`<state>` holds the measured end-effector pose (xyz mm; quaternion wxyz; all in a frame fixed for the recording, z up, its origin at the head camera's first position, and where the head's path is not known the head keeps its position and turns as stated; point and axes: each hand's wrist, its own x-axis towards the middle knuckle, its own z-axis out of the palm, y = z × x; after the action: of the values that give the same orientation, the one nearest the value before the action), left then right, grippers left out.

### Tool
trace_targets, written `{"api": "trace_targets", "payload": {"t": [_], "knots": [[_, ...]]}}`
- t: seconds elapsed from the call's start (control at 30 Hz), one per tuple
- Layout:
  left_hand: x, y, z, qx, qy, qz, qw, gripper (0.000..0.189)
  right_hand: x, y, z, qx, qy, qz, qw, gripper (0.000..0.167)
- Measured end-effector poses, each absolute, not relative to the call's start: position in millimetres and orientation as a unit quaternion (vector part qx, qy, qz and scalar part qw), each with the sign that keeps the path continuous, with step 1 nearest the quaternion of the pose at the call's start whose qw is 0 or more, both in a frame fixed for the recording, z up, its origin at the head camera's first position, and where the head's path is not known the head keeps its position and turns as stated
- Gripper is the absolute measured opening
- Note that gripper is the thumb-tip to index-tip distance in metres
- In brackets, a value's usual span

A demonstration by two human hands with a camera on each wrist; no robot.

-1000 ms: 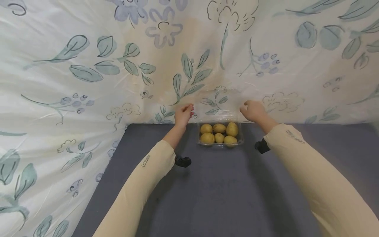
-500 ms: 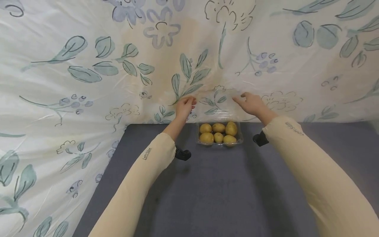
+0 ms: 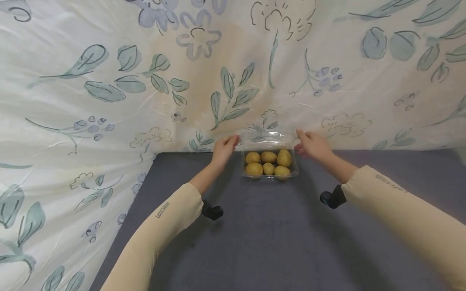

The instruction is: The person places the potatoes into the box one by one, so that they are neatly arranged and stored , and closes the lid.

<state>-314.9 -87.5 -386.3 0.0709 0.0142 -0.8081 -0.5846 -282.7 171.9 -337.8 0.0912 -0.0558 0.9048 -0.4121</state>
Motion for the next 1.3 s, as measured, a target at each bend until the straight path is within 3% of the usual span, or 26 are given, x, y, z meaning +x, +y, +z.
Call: {"api": "trace_targets", "payload": {"t": [0.2,0.47,1.3], "knots": [[-295.5,-89.3,-409.4,0.034,-0.807,-0.586,0.063,0.033,-265.7,174.4,-356.3,-0.071,0.898,-0.417,0.125,0.063],[-273.9,-80.7,-432.6,0.059,-0.787,-0.613,0.042,0.04,-255.8,176.2,-378.3,-0.059,0.913,-0.372,0.16,0.059],[-268.1,-77.9,-435.4,0.052,-0.794,-0.605,0.047,0.037,-260.6,183.0,-390.1,-0.091,0.919,-0.352,0.151,0.053]]}}
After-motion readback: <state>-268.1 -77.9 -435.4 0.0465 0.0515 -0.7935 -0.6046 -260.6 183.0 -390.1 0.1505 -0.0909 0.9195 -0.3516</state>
